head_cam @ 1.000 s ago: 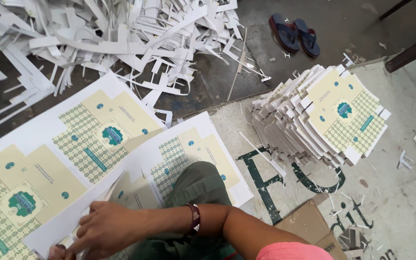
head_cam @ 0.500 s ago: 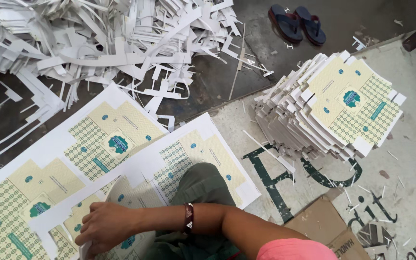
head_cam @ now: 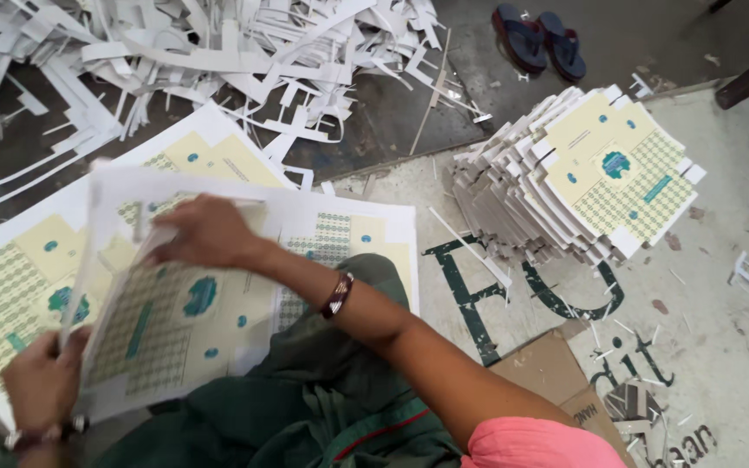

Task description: The person sits on the floor and works through stacks of die-cut printed sheets, tearing away the surrounding paper waste strips and setting sheets aside. They then peel individual round printed labels off the backing sheets and collect the discarded backing paper.

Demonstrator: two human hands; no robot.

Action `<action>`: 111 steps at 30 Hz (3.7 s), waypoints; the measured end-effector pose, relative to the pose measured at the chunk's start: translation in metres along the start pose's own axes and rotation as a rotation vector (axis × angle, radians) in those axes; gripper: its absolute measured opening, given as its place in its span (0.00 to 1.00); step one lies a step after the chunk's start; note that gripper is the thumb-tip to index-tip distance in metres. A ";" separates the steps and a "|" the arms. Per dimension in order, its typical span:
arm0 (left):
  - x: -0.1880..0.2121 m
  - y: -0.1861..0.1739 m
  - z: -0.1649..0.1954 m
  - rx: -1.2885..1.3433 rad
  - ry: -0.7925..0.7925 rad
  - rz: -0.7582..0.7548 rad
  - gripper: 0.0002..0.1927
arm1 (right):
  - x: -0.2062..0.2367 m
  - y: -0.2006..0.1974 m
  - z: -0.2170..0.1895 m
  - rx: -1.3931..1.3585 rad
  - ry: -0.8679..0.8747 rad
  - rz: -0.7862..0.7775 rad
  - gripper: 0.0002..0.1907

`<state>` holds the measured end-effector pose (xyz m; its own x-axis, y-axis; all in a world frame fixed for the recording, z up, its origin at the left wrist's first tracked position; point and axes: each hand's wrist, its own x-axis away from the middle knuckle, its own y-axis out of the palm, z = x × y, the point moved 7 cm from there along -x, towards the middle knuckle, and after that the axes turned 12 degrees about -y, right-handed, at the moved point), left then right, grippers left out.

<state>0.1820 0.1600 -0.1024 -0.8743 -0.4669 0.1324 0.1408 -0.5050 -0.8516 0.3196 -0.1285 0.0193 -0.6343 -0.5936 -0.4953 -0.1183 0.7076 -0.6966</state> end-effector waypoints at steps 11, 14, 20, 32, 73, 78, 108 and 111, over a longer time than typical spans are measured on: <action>0.124 -0.025 0.039 0.055 0.097 0.548 0.13 | 0.013 0.002 0.029 -0.042 -0.079 0.053 0.20; 0.129 -0.033 0.100 0.226 0.221 0.532 0.20 | 0.011 -0.001 0.015 0.003 -0.155 0.098 0.24; 0.075 -0.026 0.218 0.090 0.491 0.192 0.24 | 0.034 -0.011 -0.014 0.057 -0.246 0.094 0.20; 0.045 -0.013 0.203 0.236 0.397 0.044 0.06 | 0.062 -0.065 0.087 -0.348 0.045 0.409 0.30; 0.040 -0.041 0.099 0.485 0.103 -0.178 0.11 | 0.067 0.045 0.183 -0.247 0.374 -0.329 0.25; 0.012 -0.047 0.085 0.287 -0.041 -0.285 0.12 | 0.086 0.012 0.161 -0.074 0.306 -0.238 0.26; 0.007 0.072 0.252 -0.845 0.515 -0.346 0.34 | 0.084 -0.005 0.102 0.010 0.101 -0.054 0.35; 0.008 0.073 0.251 -0.694 0.501 -0.252 0.31 | 0.079 0.000 0.101 0.140 0.050 0.035 0.37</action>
<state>0.3018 -0.0632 -0.0360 -0.9647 0.0531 0.2580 -0.2535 0.0797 -0.9641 0.3469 -0.2141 -0.0726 -0.6737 -0.5471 -0.4968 0.0101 0.6654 -0.7464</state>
